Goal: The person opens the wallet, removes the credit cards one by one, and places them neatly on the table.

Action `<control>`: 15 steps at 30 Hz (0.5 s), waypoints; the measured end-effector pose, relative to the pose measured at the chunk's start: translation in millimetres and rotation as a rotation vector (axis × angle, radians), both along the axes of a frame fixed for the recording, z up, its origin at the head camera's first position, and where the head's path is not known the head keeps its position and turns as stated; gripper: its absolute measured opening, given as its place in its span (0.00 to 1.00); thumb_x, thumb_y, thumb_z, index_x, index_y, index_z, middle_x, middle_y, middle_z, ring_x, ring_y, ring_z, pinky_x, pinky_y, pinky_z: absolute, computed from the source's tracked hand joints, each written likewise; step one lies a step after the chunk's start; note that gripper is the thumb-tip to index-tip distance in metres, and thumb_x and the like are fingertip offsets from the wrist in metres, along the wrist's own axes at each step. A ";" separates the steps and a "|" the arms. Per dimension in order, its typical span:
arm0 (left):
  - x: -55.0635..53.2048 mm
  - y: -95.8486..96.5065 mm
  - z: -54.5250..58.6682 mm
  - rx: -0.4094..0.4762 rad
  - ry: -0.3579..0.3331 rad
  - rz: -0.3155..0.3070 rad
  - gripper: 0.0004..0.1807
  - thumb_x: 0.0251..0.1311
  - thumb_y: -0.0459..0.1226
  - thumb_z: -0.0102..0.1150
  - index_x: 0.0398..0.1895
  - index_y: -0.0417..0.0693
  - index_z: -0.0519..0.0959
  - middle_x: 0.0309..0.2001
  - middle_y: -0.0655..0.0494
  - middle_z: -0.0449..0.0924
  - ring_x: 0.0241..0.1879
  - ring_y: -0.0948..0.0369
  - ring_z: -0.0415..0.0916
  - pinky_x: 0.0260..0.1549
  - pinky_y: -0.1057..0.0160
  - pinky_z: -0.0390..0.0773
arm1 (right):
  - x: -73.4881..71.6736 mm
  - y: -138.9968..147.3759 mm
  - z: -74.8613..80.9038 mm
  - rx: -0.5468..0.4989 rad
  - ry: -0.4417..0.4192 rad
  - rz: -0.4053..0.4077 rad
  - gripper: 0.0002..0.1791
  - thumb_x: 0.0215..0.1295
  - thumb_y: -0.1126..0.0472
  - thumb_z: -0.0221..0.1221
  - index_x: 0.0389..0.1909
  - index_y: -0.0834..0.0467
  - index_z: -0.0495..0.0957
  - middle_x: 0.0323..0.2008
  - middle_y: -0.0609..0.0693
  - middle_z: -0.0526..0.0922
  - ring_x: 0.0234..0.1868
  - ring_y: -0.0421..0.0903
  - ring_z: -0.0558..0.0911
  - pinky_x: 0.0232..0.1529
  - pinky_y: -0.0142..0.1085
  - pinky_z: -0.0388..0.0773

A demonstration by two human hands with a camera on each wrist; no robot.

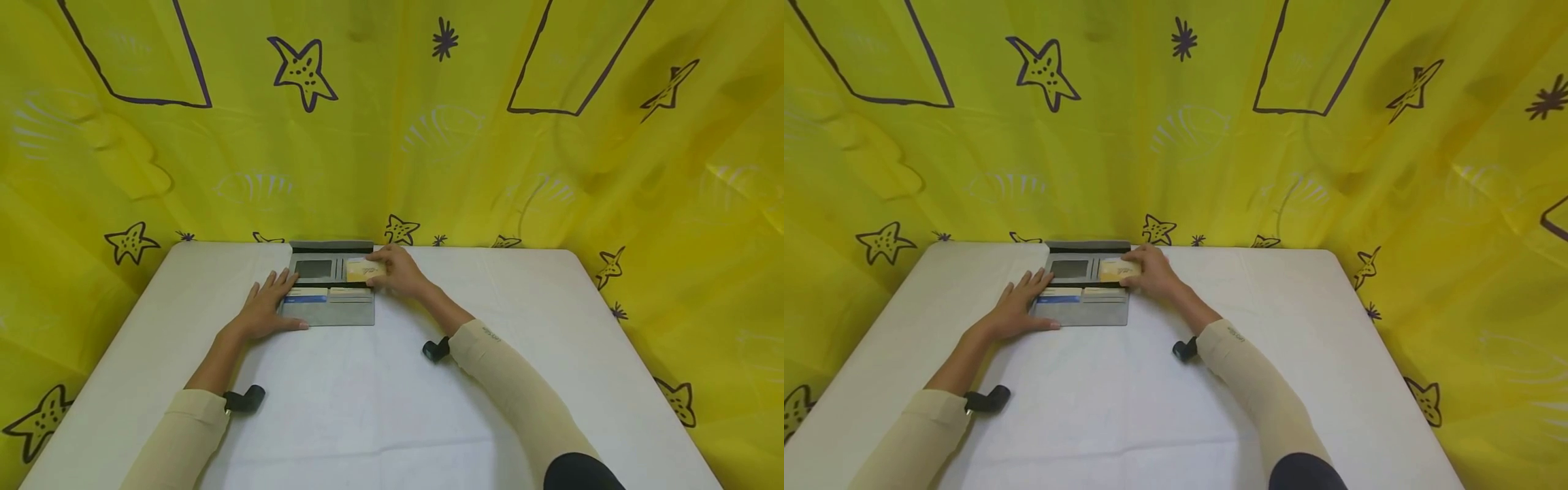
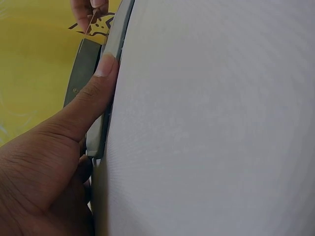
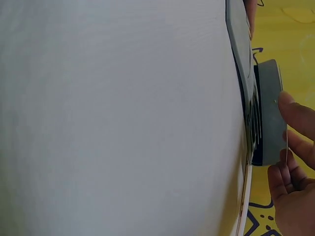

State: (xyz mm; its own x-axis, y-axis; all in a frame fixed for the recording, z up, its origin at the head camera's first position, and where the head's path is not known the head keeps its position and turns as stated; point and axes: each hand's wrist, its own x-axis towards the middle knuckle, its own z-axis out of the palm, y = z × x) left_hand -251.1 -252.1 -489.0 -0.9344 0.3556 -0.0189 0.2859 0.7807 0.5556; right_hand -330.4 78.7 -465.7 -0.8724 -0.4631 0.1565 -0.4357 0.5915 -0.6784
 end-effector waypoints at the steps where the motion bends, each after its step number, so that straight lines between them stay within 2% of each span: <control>1: -0.2 0.4 -0.1 0.000 0.001 0.000 0.63 0.52 0.54 0.80 0.83 0.37 0.53 0.83 0.31 0.42 0.81 0.32 0.33 0.74 0.30 0.30 | -0.4 1.2 -0.1 0.000 -0.005 -0.005 0.30 0.59 0.61 0.78 0.63 0.61 0.83 0.57 0.60 0.76 0.56 0.55 0.73 0.60 0.46 0.71; 15: 1.1 1.6 2.0 -0.003 0.003 0.006 0.63 0.52 0.53 0.80 0.83 0.37 0.53 0.83 0.31 0.42 0.81 0.32 0.33 0.74 0.30 0.29 | -10.0 21.5 -6.2 0.006 0.001 -0.030 0.29 0.66 0.60 0.73 0.66 0.62 0.79 0.59 0.61 0.72 0.60 0.57 0.69 0.60 0.46 0.69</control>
State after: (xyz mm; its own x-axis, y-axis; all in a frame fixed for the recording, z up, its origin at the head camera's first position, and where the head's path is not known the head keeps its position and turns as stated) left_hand -250.0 -250.6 -486.9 -0.9365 0.3502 -0.0168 0.2831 0.7838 0.5527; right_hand -340.4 100.2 -471.9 -0.8858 -0.4376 0.1547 -0.4184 0.6084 -0.6745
